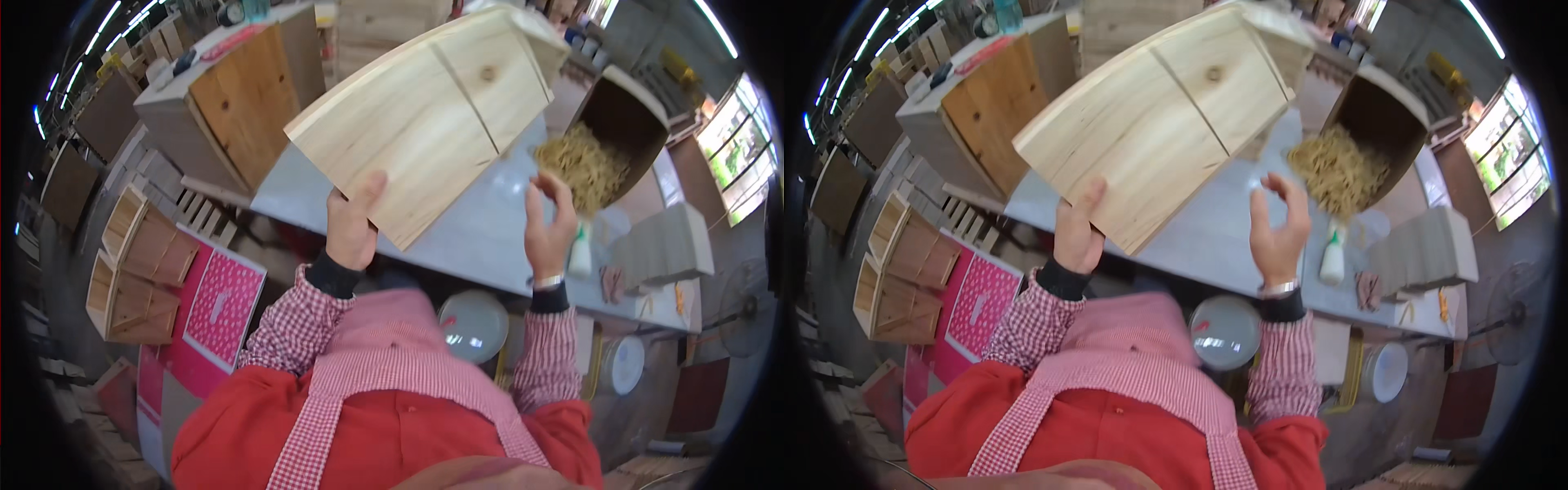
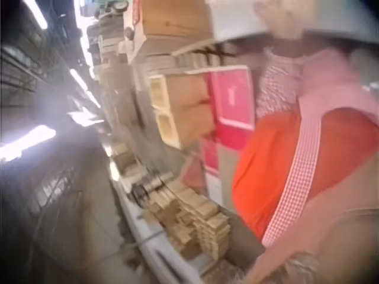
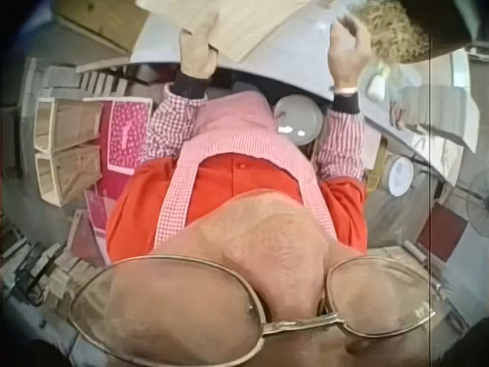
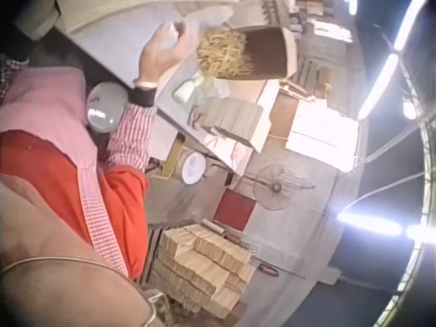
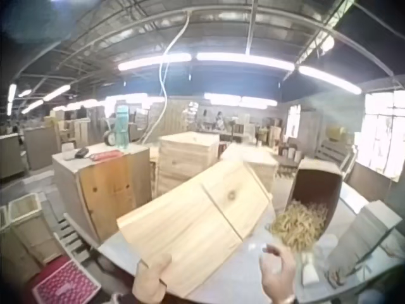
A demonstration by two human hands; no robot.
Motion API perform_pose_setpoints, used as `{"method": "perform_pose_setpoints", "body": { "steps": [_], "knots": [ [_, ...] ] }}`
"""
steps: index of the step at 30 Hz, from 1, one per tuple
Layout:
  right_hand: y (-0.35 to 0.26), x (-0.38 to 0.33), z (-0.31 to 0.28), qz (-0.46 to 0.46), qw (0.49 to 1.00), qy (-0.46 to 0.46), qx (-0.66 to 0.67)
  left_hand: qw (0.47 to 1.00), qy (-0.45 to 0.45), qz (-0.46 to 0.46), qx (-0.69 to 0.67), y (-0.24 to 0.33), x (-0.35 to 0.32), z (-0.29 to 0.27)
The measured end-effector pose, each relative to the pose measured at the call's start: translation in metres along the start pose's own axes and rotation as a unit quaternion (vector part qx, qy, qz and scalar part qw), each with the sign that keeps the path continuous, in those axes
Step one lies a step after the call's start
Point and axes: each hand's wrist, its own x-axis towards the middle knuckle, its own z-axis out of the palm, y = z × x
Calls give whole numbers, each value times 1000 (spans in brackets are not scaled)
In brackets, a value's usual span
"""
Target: Assembling wooden crates by applying glue to wooden panels and joining them together.
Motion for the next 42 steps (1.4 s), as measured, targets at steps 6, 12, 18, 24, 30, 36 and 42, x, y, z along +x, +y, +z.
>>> {"method": "perform_pose_setpoints", "body": {
  "steps": [6,12,18,24,30,36,42],
  "knots": [
    [86,-33,71,-47,986,-88,-130,920,120,-275,-251,-69,-72,-81],
    [144,-42,122,-1,945,-218,-243,906,145,-319,-238,-111,-94,-104],
    [142,-27,138,54,904,-313,-286,915,141,-346,-151,-110,-90,-111],
    [90,-44,152,70,937,-250,-233,908,139,-374,-123,-55,-105,-139],
    [117,-74,131,27,969,-206,-130,902,173,-383,-101,-68,-108,-150],
    [192,-78,-25,65,913,97,-391,894,169,-391,-141,-70,-110,-167],
    [226,-94,-84,302,829,47,-468,904,158,-379,-120,-72,-108,-169]
  ]
}}
